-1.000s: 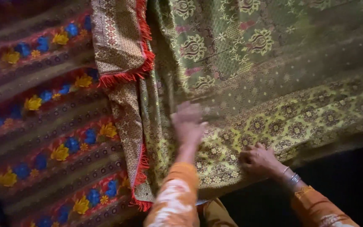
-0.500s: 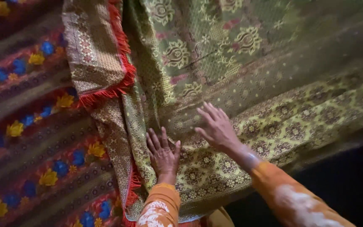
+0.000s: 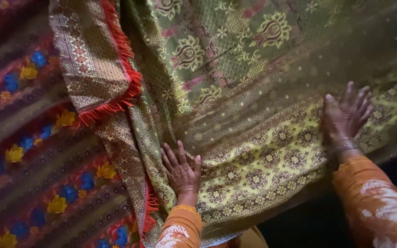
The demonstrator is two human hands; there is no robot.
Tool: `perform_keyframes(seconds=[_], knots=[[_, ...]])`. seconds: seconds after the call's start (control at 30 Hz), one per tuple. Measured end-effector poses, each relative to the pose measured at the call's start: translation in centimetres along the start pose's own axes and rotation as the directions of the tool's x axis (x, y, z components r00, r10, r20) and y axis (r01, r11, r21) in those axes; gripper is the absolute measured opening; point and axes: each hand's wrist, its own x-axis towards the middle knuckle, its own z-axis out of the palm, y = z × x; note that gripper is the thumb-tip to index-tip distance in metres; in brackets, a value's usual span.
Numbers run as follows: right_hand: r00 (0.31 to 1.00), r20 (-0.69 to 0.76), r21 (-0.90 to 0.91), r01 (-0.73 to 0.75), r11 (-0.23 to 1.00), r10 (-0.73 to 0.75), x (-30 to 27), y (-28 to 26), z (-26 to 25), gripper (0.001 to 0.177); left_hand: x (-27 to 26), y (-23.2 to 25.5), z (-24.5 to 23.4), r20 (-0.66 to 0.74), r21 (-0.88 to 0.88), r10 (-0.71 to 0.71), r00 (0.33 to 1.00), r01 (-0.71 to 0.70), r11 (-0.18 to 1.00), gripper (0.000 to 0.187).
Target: Fold a decorative green and gold saree on a bed.
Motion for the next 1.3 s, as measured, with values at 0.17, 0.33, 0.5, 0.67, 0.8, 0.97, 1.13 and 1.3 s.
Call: perform_keyframes(seconds=[0.17, 0.33, 0.5, 0.67, 0.8, 0.97, 1.13, 1.3], knots=[[0.994, 0.099, 0.239, 0.008, 0.971, -0.033, -1.0, -7.5, 3.1, 0.072, 0.1, 0.1, 0.1, 0.011, -0.003, -0.003, 1.0, 0.003, 1.0, 0.083], [0.798, -0.088, 0.266, 0.596, 0.758, -0.597, -8.0, -25.1, -1.8, 0.055, -0.1, -0.2, 0.3, 0.018, -0.01, -0.002, 1.0, 0.002, 1.0, 0.082], [0.564, -0.059, 0.287, 0.8, 0.527, -0.824, -5.5, -27.0, -9.4, 0.073, 0.3, -0.2, 0.3, 0.014, -0.009, 0.0, 1.0, 0.0, 1.0, 0.082], [0.897, 0.044, 0.333, 0.402, 0.853, -0.44, 1.1, -12.0, -4.8, 0.077, 0.1, -0.1, 0.2, 0.008, 0.006, 0.008, 1.0, -0.008, 1.0, 0.084], [0.956, 0.039, 0.155, 0.283, 0.946, -0.292, 2.1, -7.3, -3.5, 0.087, 0.0, -0.7, 1.1, -0.029, -0.026, 0.029, 0.999, -0.03, 0.999, 0.086], [0.976, 0.024, 0.213, 0.208, 0.955, -0.218, 1.6, -9.1, -5.8, 0.079, 0.0, -0.3, 0.6, -0.008, 0.03, 0.01, 1.0, -0.01, 0.999, 0.09], [0.978, 0.011, 0.222, 0.202, 0.954, -0.21, 1.6, -9.1, -5.6, 0.078, 0.2, 0.0, 0.1, -0.002, 0.045, 0.006, 1.0, -0.006, 0.999, 0.088], [0.979, -0.011, 0.2, 0.202, 0.959, -0.204, 1.6, -9.0, -4.8, 0.079, 0.4, 0.3, -0.4, 0.034, 0.082, -0.021, 0.999, 0.018, 0.996, 0.087]])
